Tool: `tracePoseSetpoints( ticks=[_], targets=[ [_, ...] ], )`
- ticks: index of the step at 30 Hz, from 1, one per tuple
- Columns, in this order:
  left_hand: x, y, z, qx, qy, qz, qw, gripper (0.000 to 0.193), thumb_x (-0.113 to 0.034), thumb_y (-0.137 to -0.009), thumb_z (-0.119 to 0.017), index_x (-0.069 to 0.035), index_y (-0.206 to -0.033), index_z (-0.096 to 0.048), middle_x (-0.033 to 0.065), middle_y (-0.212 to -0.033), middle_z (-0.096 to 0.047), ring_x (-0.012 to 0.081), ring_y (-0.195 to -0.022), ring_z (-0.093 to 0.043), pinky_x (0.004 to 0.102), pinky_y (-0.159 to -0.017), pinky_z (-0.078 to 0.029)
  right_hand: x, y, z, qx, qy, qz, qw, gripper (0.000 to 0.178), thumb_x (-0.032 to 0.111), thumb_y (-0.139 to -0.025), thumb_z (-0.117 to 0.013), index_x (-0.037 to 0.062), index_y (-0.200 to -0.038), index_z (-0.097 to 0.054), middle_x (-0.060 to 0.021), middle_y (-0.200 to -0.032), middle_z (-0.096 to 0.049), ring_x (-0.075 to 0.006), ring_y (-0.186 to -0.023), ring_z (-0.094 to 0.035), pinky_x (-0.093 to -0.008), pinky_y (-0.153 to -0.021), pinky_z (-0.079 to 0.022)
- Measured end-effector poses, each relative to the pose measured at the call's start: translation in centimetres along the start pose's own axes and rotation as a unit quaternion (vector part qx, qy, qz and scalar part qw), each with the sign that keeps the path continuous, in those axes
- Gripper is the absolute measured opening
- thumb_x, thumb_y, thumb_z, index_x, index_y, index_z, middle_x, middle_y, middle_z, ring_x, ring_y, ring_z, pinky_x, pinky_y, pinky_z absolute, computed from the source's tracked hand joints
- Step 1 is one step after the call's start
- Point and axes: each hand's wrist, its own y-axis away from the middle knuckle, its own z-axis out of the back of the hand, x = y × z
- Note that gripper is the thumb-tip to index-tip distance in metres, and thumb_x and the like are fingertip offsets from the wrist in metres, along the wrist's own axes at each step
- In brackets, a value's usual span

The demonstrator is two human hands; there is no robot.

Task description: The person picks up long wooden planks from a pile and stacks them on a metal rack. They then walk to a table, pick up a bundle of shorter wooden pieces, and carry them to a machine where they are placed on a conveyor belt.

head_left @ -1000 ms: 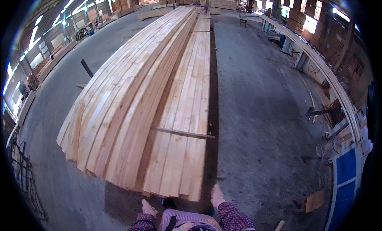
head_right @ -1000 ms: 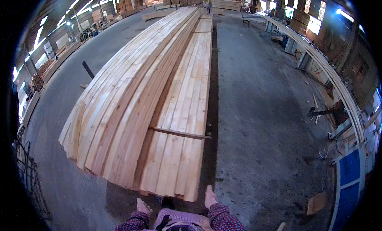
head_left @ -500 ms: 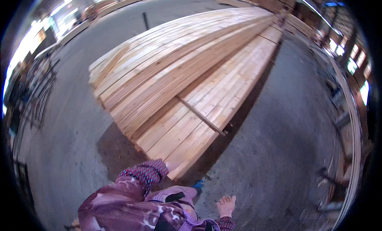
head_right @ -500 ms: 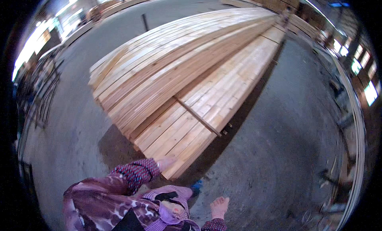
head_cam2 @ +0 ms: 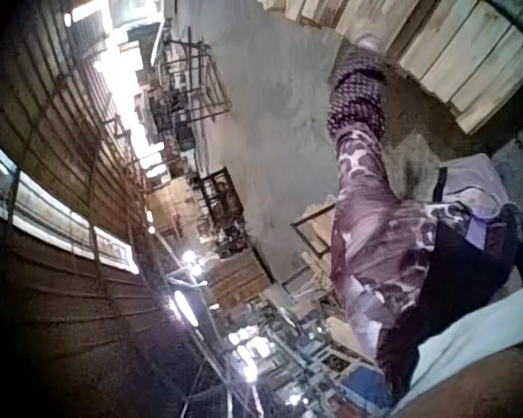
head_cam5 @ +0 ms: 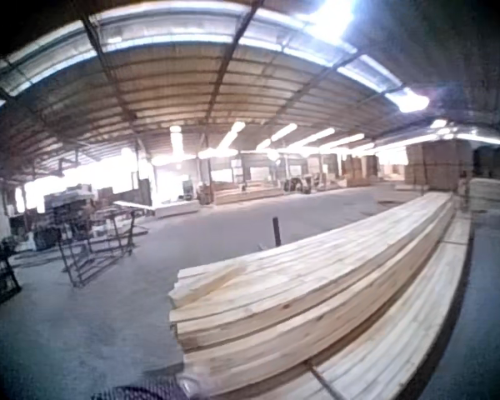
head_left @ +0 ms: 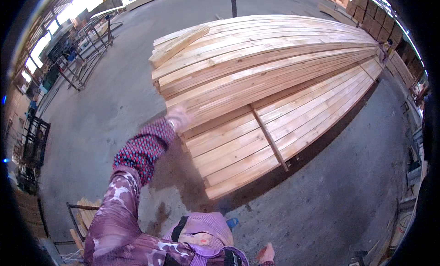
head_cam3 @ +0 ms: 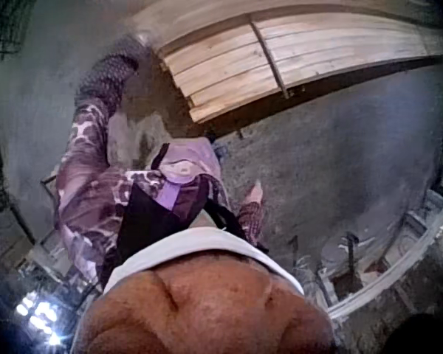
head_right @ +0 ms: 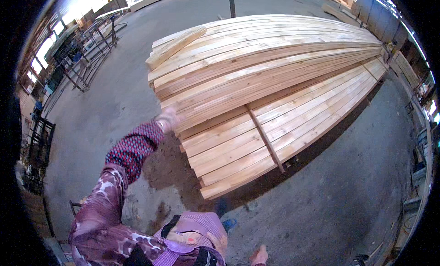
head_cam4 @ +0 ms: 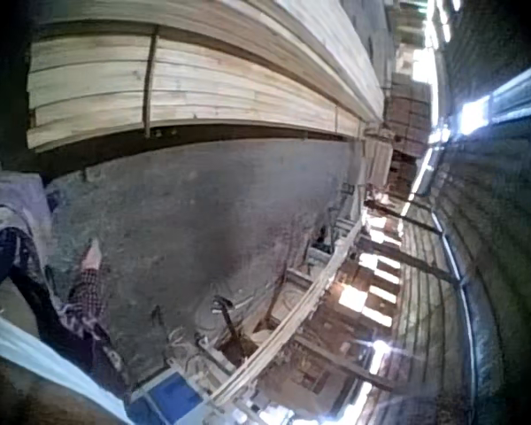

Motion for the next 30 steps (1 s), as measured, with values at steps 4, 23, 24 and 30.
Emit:
tracePoseSetpoints(
  ticks=[4, 23, 24, 30],
  targets=[
    [3.9, -5.9, 8.0, -0.124, -0.153, 0.031, 0.980, 0.066, -0.041, -0.073, -0.062, -0.001, -0.122, -0.045, 0.0227, -0.119, -0.051, 0.0340, -0.113, -0.047, 0.0368, -0.095, -0.039, 3.2, 0.5, -7.6, 0.019, -0.075, 0.071, 0.995, 0.032, 0.033, -0.085, -0.047, 0.0156, -0.059, -0.042, 0.0032, -0.054, -0.039, -0.0142, -0.048, -0.041, -0.0317, -0.045, -0.032],
    [14.2, -28.5, 16.9, -0.033, -0.078, 0.136, 0.987, 0.075, -0.029, -0.058, -0.071, -0.003, -0.123, -0.044, 0.0189, -0.120, -0.051, 0.0292, -0.105, -0.055, 0.0321, -0.089, -0.044, 0.8, 5.4, -28.2, 0.063, 0.581, 0.379, 0.717, 0.025, 0.027, -0.086, -0.048, 0.0039, -0.093, -0.054, -0.0082, -0.083, -0.057, -0.0210, -0.075, -0.053, -0.0330, -0.067, -0.043],
    [14.0, -28.6, 17.0, -0.032, -0.099, 0.147, 0.984, 0.074, -0.029, -0.058, -0.072, -0.003, -0.122, -0.045, 0.0181, -0.117, -0.055, 0.0278, -0.101, -0.057, 0.0304, -0.087, -0.045, 1.3, 5.7, -28.7, 0.071, 0.596, 0.390, 0.698, 0.025, 0.027, -0.085, -0.049, 0.0038, -0.094, -0.053, -0.0111, -0.086, -0.057, -0.0250, -0.079, -0.054, -0.0348, -0.070, -0.043],
    [8.6, -18.4, 15.9, 0.032, 0.362, 0.085, 0.928, 0.054, -0.033, -0.076, -0.058, -0.004, -0.121, -0.049, 0.0132, -0.109, -0.056, 0.0281, -0.094, -0.056, 0.0399, -0.072, -0.049, 6.0, 5.4, -27.2, 0.125, 0.707, 0.258, 0.646, 0.045, 0.035, -0.077, -0.061, 0.0021, -0.107, -0.053, -0.0197, -0.105, -0.057, -0.0357, -0.100, -0.054, -0.0373, -0.087, -0.043]
  ],
)
